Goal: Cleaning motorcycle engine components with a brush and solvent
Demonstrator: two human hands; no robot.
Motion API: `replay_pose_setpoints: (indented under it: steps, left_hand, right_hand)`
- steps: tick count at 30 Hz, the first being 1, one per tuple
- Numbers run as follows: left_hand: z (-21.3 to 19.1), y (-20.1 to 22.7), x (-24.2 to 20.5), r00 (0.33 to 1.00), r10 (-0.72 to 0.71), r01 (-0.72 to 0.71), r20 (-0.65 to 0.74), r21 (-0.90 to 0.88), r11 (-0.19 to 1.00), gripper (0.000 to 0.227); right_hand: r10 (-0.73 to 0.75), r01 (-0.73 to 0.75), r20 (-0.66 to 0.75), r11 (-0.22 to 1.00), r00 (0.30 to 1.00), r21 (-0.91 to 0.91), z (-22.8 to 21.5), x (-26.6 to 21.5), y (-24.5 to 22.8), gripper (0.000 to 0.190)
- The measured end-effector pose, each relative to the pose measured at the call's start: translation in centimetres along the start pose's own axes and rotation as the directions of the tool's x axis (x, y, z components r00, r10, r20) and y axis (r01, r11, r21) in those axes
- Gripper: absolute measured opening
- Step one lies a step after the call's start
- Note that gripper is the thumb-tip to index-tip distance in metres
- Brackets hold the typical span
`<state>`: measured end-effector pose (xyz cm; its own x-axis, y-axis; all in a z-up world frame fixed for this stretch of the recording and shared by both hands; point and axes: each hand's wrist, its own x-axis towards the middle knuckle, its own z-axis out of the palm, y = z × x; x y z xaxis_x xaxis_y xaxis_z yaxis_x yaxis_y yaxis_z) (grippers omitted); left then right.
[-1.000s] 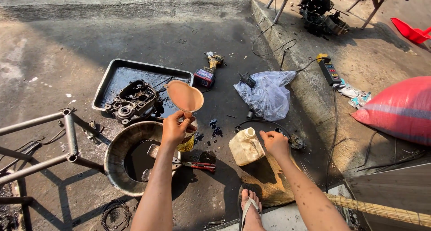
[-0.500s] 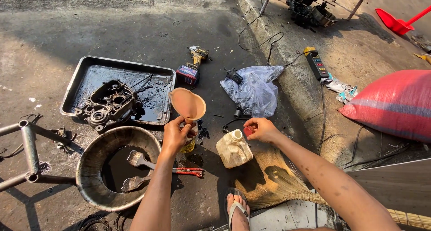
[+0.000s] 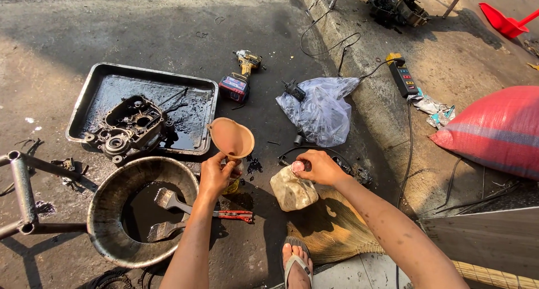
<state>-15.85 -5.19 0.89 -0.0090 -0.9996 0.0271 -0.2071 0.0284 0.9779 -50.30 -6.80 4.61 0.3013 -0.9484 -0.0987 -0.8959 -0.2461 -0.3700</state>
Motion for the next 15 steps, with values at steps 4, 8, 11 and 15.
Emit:
replay_pose_setpoints:
  steps: [4, 8, 11, 15]
  left_hand:
    - [0.1, 0.3, 0.0, 1.0, -0.003, 0.003, 0.002, -0.051, 0.999, 0.004]
    - [0.1, 0.7, -0.2, 1.0, -0.005, 0.005, -0.013, -0.024, 1.0, 0.002]
    - [0.0, 1.1, -0.4, 1.0, -0.014, 0.013, -0.023, -0.046, 0.999, 0.003]
    - [0.0, 0.7, -0.5, 1.0, -0.004, 0.003, -0.029, -0.024, 1.0, 0.003]
  right_hand:
    - [-0.138, 0.194, 0.193, 0.93, 0.971, -0.313, -1.6, -1.2, -2.8, 0.043]
    - [-0.117, 0.202, 0.24, 0.908, 0.964, -0.367, -0.9, 0.0, -2.4, 0.046]
    - [-0.122, 0.233, 0.296, 0.896, 0.947, -0.377, -1.4, 0.4, -2.2, 0.039]
    - [-0.195, 0.347, 0.373, 0.848, 0.907, -0.401, -1.8, 0.3, -3.1, 0.027]
